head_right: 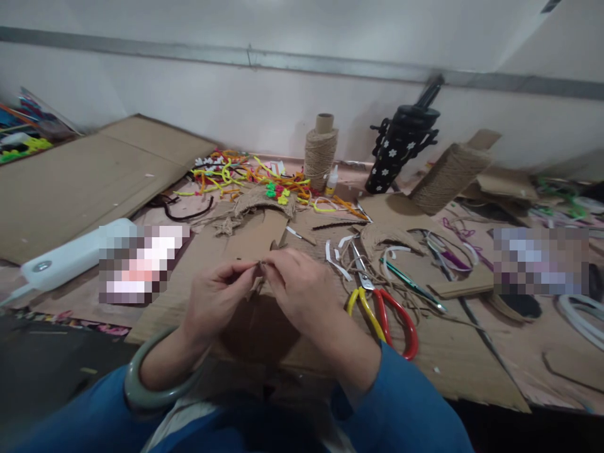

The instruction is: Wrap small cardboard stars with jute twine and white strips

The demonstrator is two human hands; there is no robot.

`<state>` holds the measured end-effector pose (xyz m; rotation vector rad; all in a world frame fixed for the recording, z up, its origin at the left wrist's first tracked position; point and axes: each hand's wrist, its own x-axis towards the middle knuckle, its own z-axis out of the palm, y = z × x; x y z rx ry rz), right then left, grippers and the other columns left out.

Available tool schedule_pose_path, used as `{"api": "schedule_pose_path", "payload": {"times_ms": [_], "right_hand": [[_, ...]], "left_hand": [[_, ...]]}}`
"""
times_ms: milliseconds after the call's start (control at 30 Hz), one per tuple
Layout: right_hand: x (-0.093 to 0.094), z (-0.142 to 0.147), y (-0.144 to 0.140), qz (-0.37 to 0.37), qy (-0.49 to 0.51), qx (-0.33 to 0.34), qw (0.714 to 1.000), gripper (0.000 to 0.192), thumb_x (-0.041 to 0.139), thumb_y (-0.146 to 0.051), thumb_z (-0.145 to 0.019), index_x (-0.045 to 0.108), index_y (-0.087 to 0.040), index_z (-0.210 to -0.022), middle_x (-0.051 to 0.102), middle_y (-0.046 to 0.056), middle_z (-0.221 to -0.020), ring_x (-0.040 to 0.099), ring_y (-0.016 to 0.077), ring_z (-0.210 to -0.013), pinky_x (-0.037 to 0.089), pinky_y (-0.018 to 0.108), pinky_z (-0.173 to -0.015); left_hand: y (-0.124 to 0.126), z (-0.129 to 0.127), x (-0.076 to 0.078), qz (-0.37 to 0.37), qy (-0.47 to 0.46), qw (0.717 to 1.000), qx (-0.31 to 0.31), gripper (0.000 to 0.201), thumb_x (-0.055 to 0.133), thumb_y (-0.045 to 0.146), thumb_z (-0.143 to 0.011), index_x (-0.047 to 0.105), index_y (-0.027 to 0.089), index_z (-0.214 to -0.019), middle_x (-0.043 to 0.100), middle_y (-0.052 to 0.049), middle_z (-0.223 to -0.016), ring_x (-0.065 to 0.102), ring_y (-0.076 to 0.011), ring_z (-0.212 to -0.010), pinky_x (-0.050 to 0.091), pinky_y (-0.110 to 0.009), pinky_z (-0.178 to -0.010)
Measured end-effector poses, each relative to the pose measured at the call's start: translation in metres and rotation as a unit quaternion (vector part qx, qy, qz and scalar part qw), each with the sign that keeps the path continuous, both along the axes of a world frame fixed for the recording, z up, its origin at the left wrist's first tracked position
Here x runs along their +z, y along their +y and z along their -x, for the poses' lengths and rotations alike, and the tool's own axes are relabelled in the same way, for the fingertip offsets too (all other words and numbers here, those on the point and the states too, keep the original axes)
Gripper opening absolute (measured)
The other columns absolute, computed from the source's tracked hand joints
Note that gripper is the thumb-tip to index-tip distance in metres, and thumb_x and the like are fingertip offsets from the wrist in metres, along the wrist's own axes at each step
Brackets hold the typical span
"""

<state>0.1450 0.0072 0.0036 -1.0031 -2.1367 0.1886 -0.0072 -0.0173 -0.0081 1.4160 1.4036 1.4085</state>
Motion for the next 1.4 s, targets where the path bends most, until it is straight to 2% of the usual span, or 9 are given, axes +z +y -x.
{"api": "schedule_pose_path", "payload": {"times_ms": [167, 333, 633, 1133, 1200, 1300, 1400], "right_hand": [[-0.001, 0.003, -0.001, -0.006, 0.001, 0.002, 1.0, 0.014, 0.049, -0.016, -0.088, 0.062, -0.019, -0.084, 0.064, 0.005, -0.079, 0.06, 0.0154, -0.073, 0.047, 0.027, -0.067], [-0.003, 0.005, -0.001, -0.012, 0.021, -0.017, 1.0, 0.014, 0.051, -0.013, -0.083, 0.062, -0.02, -0.079, 0.062, 0.004, -0.077, 0.059, 0.0149, -0.072, 0.047, 0.026, -0.066], [0.001, 0.006, -0.001, 0.024, 0.051, -0.011, 0.998, 0.013, 0.053, -0.01, -0.08, 0.061, -0.021, -0.076, 0.06, 0.001, -0.073, 0.054, 0.0126, -0.064, 0.042, 0.024, -0.058], [0.003, 0.003, 0.0, 0.067, 0.06, 0.012, 0.996, 0.01, 0.054, -0.016, -0.085, 0.061, -0.019, -0.077, 0.057, -0.001, -0.069, 0.054, 0.012, -0.063, 0.04, 0.024, -0.058], [0.005, 0.0, 0.001, 0.051, 0.074, -0.001, 0.996, 0.011, 0.054, -0.021, -0.086, 0.06, -0.02, -0.078, 0.059, 0.0, -0.071, 0.055, 0.0133, -0.067, 0.042, 0.026, -0.061], [0.008, -0.006, 0.004, 0.023, 0.106, -0.038, 0.993, 0.008, 0.054, -0.026, -0.086, 0.059, -0.02, -0.086, 0.064, 0.004, -0.083, 0.058, 0.0185, -0.083, 0.045, 0.033, -0.074], [0.008, -0.009, 0.008, 0.103, 0.166, -0.045, 0.98, 0.026, 0.058, -0.031, -0.081, 0.055, -0.022, -0.105, 0.063, 0.007, -0.102, 0.058, 0.022, -0.096, 0.045, 0.04, -0.083]], "left_hand": [[-0.002, -0.001, 0.004, -0.029, 0.026, 0.999, 0.001, 0.014, 0.064, 0.016, -0.073, 0.077, 0.021, -0.077, 0.075, 0.0, -0.069, 0.065, -0.0138, -0.06, 0.049, -0.023, -0.06], [-0.001, -0.001, 0.002, -0.015, -0.001, 1.0, 0.007, 0.012, 0.067, 0.018, -0.071, 0.077, 0.021, -0.077, 0.074, -0.001, -0.068, 0.065, -0.0145, -0.061, 0.049, -0.023, -0.06], [0.0, -0.001, -0.001, -0.011, 0.001, 1.0, 0.013, 0.011, 0.065, 0.021, -0.074, 0.076, 0.019, -0.076, 0.074, -0.001, -0.068, 0.065, -0.0143, -0.062, 0.049, -0.022, -0.059], [-0.001, -0.001, -0.003, 0.019, -0.071, 0.997, 0.007, 0.012, 0.067, 0.026, -0.075, 0.075, 0.017, -0.079, 0.074, -0.003, -0.071, 0.064, -0.0128, -0.063, 0.05, -0.022, -0.061], [0.0, -0.001, -0.005, 0.02, -0.102, 0.995, 0.004, 0.013, 0.068, 0.028, -0.075, 0.074, 0.017, -0.08, 0.074, -0.003, -0.072, 0.065, -0.0126, -0.064, 0.05, -0.022, -0.062], [0.001, -0.001, -0.007, 0.027, -0.165, 0.986, -0.014, 0.014, 0.069, 0.031, -0.075, 0.073, 0.018, -0.079, 0.074, -0.002, -0.072, 0.066, -0.0123, -0.067, 0.051, -0.022, -0.064], [0.004, -0.002, -0.004, 0.042, -0.234, 0.971, -0.022, 0.015, 0.072, 0.032, -0.072, 0.072, 0.017, -0.077, 0.073, -0.001, -0.069, 0.066, -0.0117, -0.064, 0.051, -0.021, -0.063]]}}
